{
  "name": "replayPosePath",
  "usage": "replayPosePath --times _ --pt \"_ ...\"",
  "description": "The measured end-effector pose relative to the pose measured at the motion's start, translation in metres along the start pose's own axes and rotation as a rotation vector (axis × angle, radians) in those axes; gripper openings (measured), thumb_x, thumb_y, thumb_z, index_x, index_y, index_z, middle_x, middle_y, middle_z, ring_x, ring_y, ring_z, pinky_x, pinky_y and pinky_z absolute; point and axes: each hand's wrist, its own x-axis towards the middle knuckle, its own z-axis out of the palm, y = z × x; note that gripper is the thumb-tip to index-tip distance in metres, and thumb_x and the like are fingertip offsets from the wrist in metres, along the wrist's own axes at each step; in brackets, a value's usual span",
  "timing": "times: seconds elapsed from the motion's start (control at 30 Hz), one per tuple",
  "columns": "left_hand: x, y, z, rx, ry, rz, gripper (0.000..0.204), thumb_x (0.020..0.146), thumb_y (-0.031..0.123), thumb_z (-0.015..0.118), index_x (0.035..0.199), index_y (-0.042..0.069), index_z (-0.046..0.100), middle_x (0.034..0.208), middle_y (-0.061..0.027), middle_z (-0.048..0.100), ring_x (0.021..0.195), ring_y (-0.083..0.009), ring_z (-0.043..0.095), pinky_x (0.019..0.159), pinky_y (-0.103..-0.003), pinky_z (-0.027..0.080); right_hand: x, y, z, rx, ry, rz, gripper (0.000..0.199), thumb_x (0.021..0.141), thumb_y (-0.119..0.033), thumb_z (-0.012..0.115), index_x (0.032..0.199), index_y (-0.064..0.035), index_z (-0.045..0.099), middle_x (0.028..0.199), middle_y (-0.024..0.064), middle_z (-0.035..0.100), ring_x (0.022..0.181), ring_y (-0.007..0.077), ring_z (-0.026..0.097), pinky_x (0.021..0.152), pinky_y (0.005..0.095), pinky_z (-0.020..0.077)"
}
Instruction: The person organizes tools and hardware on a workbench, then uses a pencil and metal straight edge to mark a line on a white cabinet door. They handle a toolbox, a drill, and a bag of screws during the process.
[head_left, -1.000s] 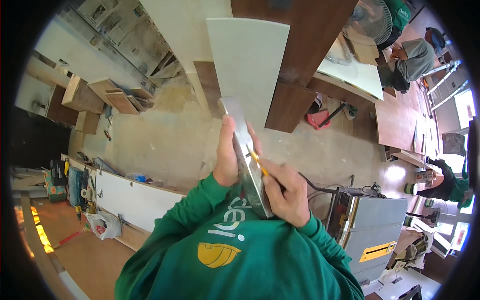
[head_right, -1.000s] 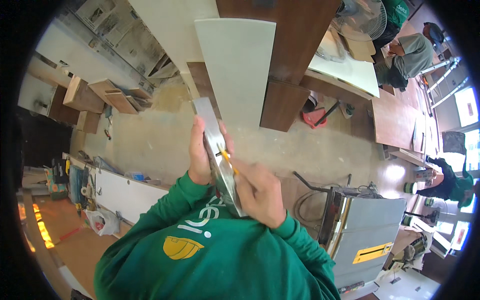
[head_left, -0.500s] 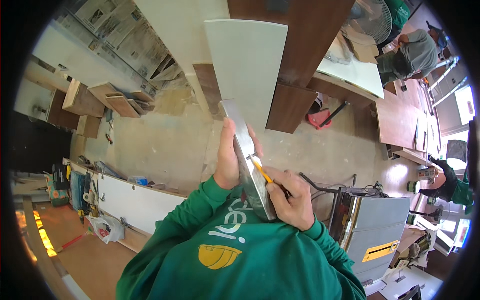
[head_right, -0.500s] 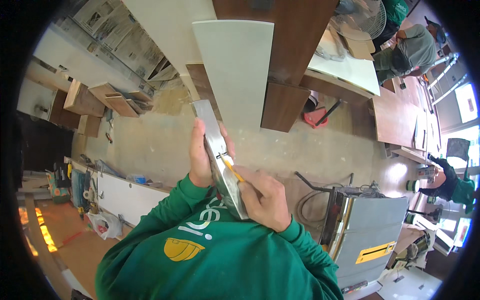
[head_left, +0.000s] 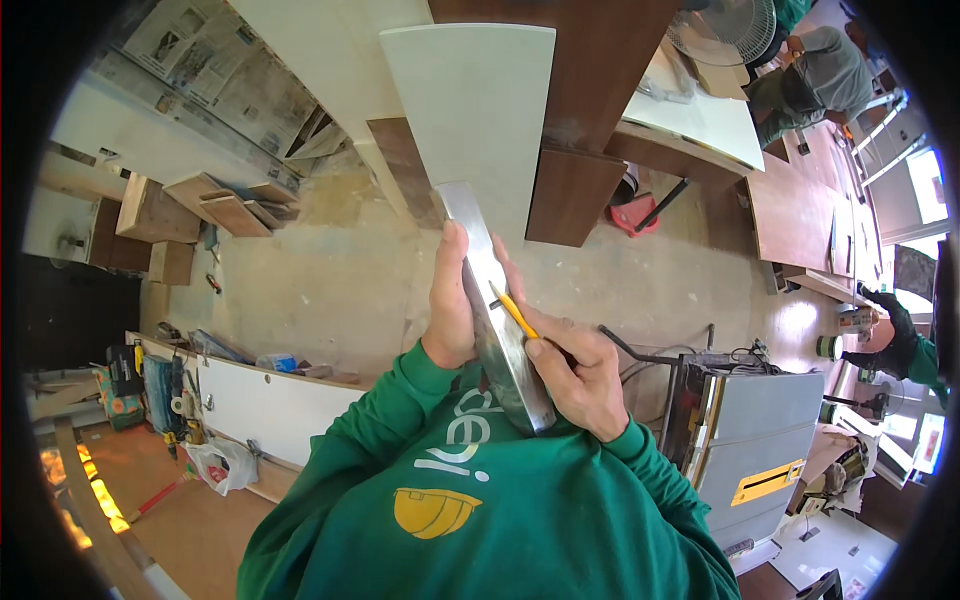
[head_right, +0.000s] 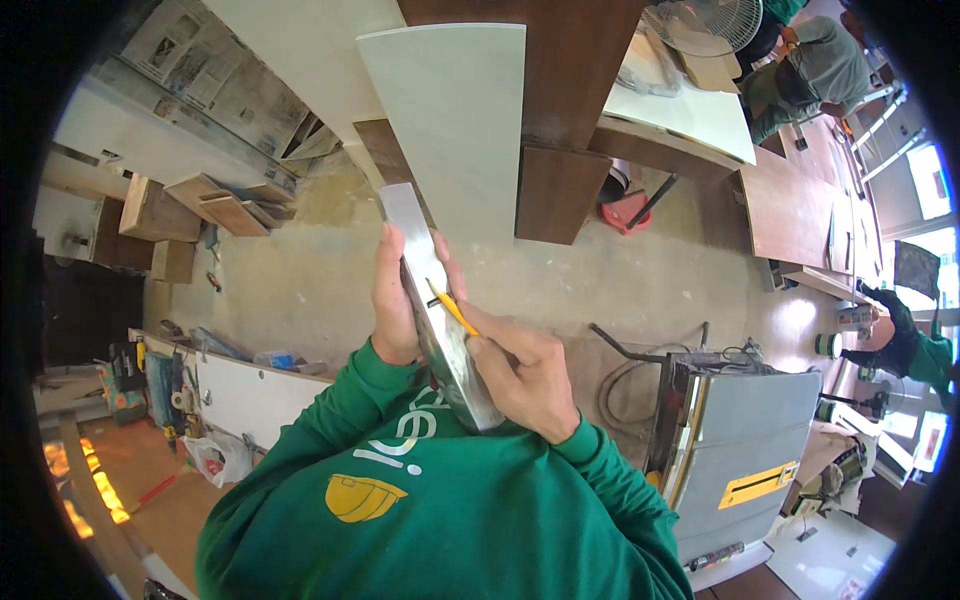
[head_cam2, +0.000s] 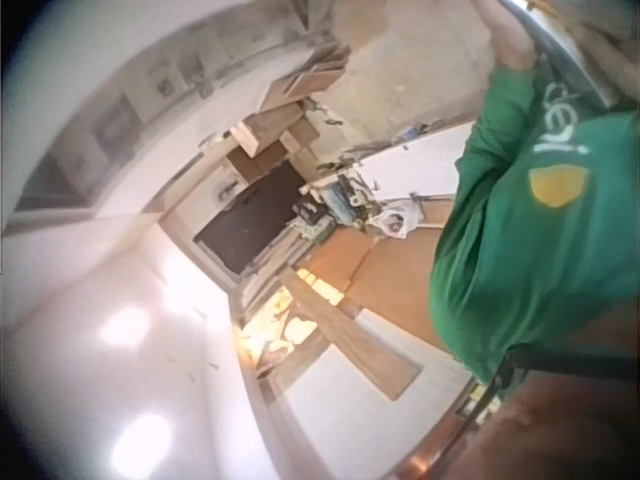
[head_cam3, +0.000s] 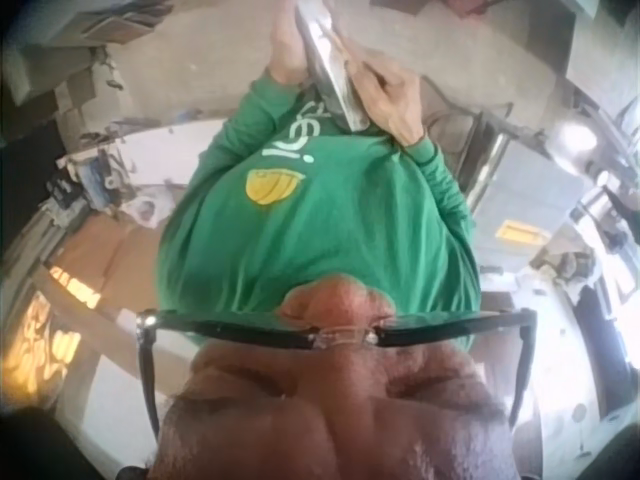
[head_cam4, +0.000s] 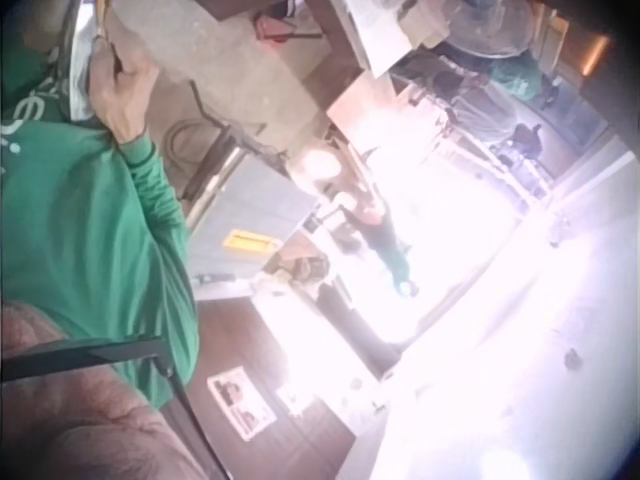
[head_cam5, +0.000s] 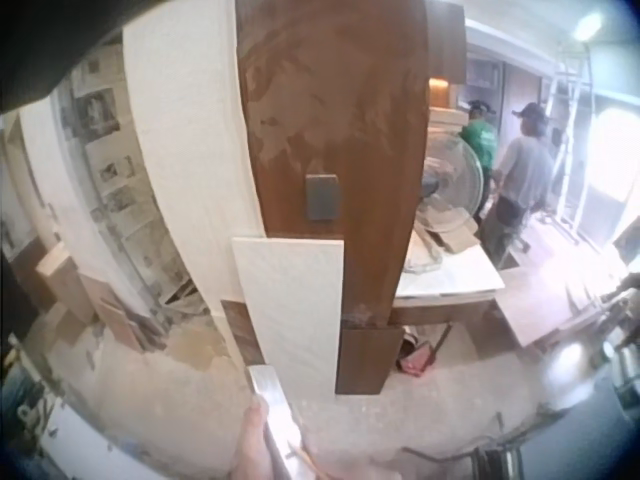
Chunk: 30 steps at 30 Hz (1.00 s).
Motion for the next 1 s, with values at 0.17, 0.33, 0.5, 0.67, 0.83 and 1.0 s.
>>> replayPosePath --times 0.17,0.33,0.5,0.67,0.83,1.0 --pt "0.002 -0.013 -0.001 0.015 -0.004 0.019 0.066 0.103 0.07 0.038 0.094 0.008 0.058 0.063 -0.0123 0.062 0.053 -0.0182 0.059 0.051 -0.03 0.048 -0.015 0.003 -0.007 0.064 -0.019 0.075 0.038 0.096 -0.004 0.063 0.134 -0.0022 0.069 0.091 0.0109 0.072 0.081 0.0115 0.063 0.076 0.0289 0.0511" --pt "0.0 -0.01 -0.007 -0.035 0.003 -0.046 0.065 0.104 0.069 0.036 0.094 0.008 0.056 0.068 -0.0112 0.062 0.063 -0.0181 0.059 0.061 -0.031 0.048 -0.022 0.005 -0.008 0.038 -0.059 0.088 0.038 0.097 -0.004 0.063 0.134 -0.0027 0.069 0.092 0.0099 0.072 0.084 0.0106 0.063 0.076 0.0286 0.0513" --pt "0.002 -0.003 -0.016 -0.085 0.057 -0.091 0.066 0.102 0.072 0.038 0.094 0.01 0.056 0.067 -0.0118 0.062 0.06 -0.018 0.059 0.057 -0.03 0.047 -0.022 0.004 -0.015 0.009 -0.118 0.126 0.035 0.098 -0.003 0.062 0.132 -0.0035 0.071 0.09 0.0126 0.071 0.08 0.0156 0.064 0.076 0.0295 0.0513" --pt "0.01 -0.011 -0.015 -0.081 0.059 -0.03 0.067 0.101 0.073 0.038 0.096 0.01 0.058 0.064 -0.013 0.063 0.052 -0.0196 0.059 0.05 -0.03 0.048 0.002 0.007 0.002 -0.01 -0.002 -0.073 0.033 0.097 -0.001 0.061 0.128 -0.0041 0.072 0.082 0.0127 0.066 0.072 0.0199 0.061 0.07 0.0326 0.0487" --pt "0.008 -0.007 -0.014 -0.099 0.06 -0.049 0.067 0.102 0.073 0.037 0.097 0.009 0.057 0.064 -0.0127 0.062 0.053 -0.0193 0.058 0.051 -0.03 0.047 0.019 -0.005 -0.001 -0.129 -0.065 -0.068 0.036 0.094 -0.001 0.062 0.129 -0.0043 0.072 0.08 0.0164 0.065 0.07 0.0242 0.062 0.069 0.0349 0.0493" --pt "0.009 -0.003 -0.018 -0.089 0.111 -0.012 0.066 0.102 0.072 0.038 0.097 0.009 0.057 0.064 -0.013 0.063 0.052 -0.0201 0.059 0.05 -0.031 0.05 0.001 0.0 -0.003 -0.138 -0.062 -0.121 0.036 0.094 -0.001 0.062 0.128 -0.0039 0.072 0.081 0.0178 0.067 0.073 0.0273 0.065 0.072 0.0362 0.0519"
